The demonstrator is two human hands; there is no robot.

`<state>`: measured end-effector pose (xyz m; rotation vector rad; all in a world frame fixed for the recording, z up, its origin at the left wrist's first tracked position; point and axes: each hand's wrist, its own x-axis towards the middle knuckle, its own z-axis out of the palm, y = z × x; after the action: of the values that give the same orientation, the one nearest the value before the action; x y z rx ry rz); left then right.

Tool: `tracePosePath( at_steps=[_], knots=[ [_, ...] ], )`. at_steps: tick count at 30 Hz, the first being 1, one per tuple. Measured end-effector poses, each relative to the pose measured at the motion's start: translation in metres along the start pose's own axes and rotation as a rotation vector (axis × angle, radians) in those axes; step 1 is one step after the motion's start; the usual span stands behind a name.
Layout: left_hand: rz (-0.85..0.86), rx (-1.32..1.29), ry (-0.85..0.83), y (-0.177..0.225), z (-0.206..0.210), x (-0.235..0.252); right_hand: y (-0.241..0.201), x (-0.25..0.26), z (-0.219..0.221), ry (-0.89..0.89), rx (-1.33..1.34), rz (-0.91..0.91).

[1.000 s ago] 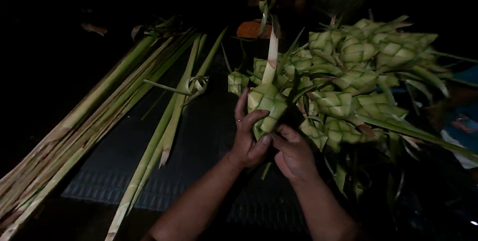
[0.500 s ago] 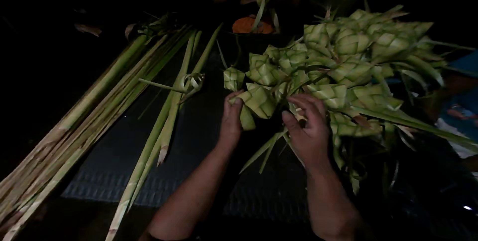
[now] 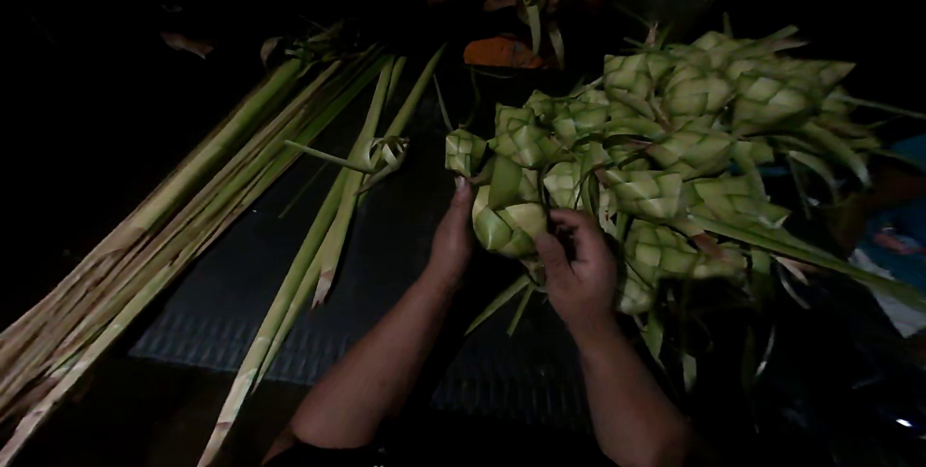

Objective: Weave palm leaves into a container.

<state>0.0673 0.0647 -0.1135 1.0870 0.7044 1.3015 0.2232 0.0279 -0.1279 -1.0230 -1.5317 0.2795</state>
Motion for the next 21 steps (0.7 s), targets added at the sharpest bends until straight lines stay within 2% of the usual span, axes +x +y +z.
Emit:
tracePosePath(
  at_steps=[3, 7, 10, 12, 16, 21],
  knots=[
    [-0.048, -0.129, 0.0, 0.0, 0.002, -0.001, -0.002, -0.002, 0.005, 0.043, 0.066, -0.029],
    [0.122, 0.08, 0.219, 0.004, 0.008, -0.004, -0.008, -0.006, 0.011, 0.04, 0.034, 0.02],
    [0.291, 0.162, 0.177, -0.003, 0.002, -0.003, -0.014, -0.005, 0.009, -0.042, 0.052, 0.148],
    [0.332, 0.168, 0.142, -0.008, 0.0, -0.002, -0.017, -0.004, 0.008, -0.089, 0.073, 0.234],
    [0.365, 0.15, 0.149, -0.012, -0.001, 0.002, -0.015, 0.0, 0.002, -0.19, 0.32, 0.435],
    [0.284, 0.033, 0.189, -0.008, 0.003, 0.003, -0.01, 0.004, -0.002, -0.282, 0.523, 0.455]
  ],
)
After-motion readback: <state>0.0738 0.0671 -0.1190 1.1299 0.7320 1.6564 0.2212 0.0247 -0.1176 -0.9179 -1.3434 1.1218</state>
